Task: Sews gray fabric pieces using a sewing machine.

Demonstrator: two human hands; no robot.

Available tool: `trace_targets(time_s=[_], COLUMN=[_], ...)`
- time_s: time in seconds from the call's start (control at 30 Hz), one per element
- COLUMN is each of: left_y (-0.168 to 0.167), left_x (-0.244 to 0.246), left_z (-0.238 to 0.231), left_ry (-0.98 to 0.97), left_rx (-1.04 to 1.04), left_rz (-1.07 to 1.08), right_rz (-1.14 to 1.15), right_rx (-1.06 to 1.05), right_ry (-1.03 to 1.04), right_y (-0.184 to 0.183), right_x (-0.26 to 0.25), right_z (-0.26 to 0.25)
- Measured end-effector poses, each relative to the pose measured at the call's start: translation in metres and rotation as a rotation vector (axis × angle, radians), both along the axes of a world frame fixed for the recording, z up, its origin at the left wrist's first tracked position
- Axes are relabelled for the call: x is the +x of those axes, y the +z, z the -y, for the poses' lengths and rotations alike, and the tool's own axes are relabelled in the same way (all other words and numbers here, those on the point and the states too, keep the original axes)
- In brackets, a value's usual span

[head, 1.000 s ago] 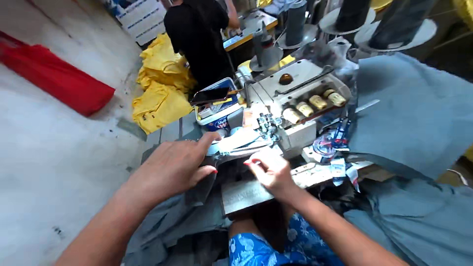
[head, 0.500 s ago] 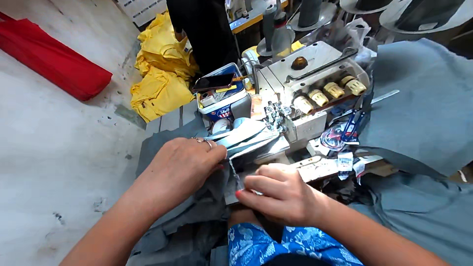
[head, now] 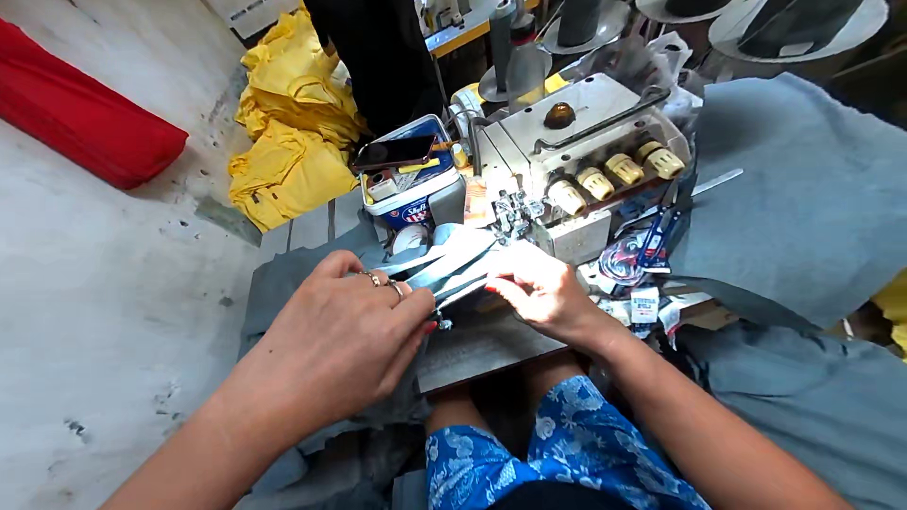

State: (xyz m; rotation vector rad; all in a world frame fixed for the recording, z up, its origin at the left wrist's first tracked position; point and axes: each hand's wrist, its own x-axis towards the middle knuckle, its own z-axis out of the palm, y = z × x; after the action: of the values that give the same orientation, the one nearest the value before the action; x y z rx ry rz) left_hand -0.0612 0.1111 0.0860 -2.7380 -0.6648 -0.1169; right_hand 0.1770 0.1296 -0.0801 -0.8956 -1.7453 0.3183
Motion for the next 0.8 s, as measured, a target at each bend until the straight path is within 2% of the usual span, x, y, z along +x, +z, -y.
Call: trace_targets(time_s=[0.17, 0.3, 0.47, 0.63, 0.73, 0.8], left_y=[0.002, 0.007, 0.019, 0.025, 0.023, 0.026], left_x=[0.002, 0.007, 0.020, 0.011, 0.005, 0.010], left_z=[0.001, 0.004, -0.001, -0.019, -0.022, -0.017], left_ry=[0.000, -0.004, -0.084, -0.066, -0.053, -0.085], left_rx=[0.001, 0.089, 0.092, 0.041, -0.007, -0.068], left_rz=[0.017, 0.015, 0.029, 0.020, 0.047, 0.059], right_rz=[-0.122, -0.198, -0.386, -0.302, -0.287, -0.285], right_rx=[0.000, 0.053, -0.040, 0.170, 0.135, 0.022], right_ry=[-0.013, -0.027, 0.039, 0.012, 0.030, 0.077], right_y=[-0.006, -0.007, -0.006, -0.023, -0.021, -0.011], right_x=[-0.003, -0.009, -0.005, -0.002, -0.002, 0.000], right_z=[-0.001, -0.008, -0.006, 0.004, 0.004, 0.000])
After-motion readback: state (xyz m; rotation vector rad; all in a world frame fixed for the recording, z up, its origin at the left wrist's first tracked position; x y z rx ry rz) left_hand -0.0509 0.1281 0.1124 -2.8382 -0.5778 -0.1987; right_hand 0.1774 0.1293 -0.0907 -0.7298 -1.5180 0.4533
